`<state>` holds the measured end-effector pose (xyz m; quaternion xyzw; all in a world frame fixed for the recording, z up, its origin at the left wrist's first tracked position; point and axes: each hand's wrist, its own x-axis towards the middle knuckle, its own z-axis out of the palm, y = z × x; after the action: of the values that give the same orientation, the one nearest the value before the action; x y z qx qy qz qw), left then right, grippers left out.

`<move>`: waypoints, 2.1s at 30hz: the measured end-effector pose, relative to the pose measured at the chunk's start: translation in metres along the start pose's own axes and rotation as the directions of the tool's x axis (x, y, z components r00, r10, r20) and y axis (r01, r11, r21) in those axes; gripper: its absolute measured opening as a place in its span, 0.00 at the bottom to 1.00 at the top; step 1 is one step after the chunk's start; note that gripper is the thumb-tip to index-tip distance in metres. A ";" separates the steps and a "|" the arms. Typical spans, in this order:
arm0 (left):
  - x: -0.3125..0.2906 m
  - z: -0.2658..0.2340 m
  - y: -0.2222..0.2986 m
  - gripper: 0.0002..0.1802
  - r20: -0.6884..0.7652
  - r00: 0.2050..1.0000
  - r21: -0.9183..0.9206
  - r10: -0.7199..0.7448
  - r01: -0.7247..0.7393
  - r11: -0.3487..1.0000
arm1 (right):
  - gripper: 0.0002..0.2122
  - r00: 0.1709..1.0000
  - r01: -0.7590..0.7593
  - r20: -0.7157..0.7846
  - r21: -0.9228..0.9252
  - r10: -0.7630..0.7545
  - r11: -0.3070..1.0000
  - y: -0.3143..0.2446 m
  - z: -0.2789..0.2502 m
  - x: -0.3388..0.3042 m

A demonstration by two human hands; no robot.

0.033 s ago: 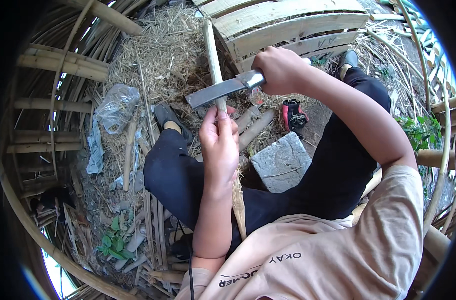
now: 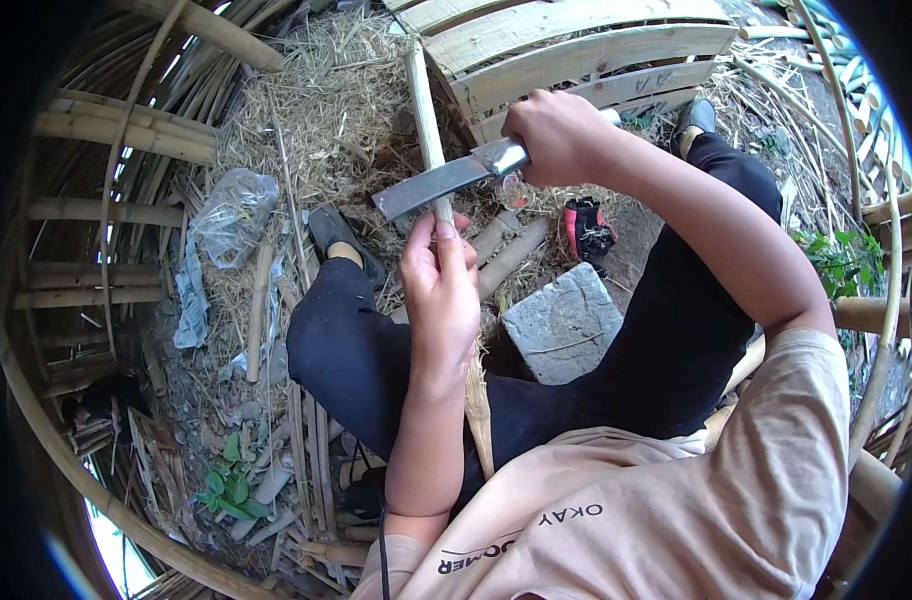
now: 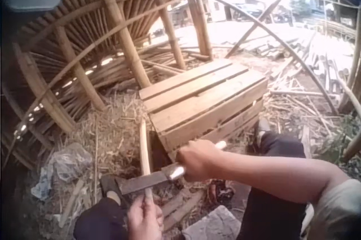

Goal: The person shaves a bamboo stick with a knife.

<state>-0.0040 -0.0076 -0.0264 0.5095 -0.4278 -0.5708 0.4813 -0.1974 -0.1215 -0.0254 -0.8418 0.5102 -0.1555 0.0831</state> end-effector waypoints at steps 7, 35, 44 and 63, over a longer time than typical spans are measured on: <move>-0.003 -0.002 -0.002 0.11 0.022 1.000 0.025 0.016 -0.016 1.000 | 0.06 0.991 -0.062 -0.124 -0.032 0.057 0.998 0.009 0.001 0.013; 0.004 -0.015 0.022 0.12 0.099 0.993 -0.154 -0.056 0.071 0.986 | 0.09 0.914 -0.273 0.236 0.960 0.330 0.069 0.040 -0.047 0.004; 0.002 -0.014 0.022 0.12 0.112 0.993 -0.132 -0.039 0.053 0.990 | 0.07 0.797 -0.076 0.369 0.846 0.478 -0.528 0.067 -0.040 0.011; -0.003 -0.029 0.031 0.13 0.194 0.980 -0.243 -0.045 0.092 0.966 | 0.10 0.496 0.328 0.017 0.922 0.868 -0.205 0.180 -0.035 0.035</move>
<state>0.0282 -0.0102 0.0011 0.4033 -0.3774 -0.6820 0.4794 -0.3446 -0.2361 -0.0398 -0.1310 0.4037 -0.7673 0.4807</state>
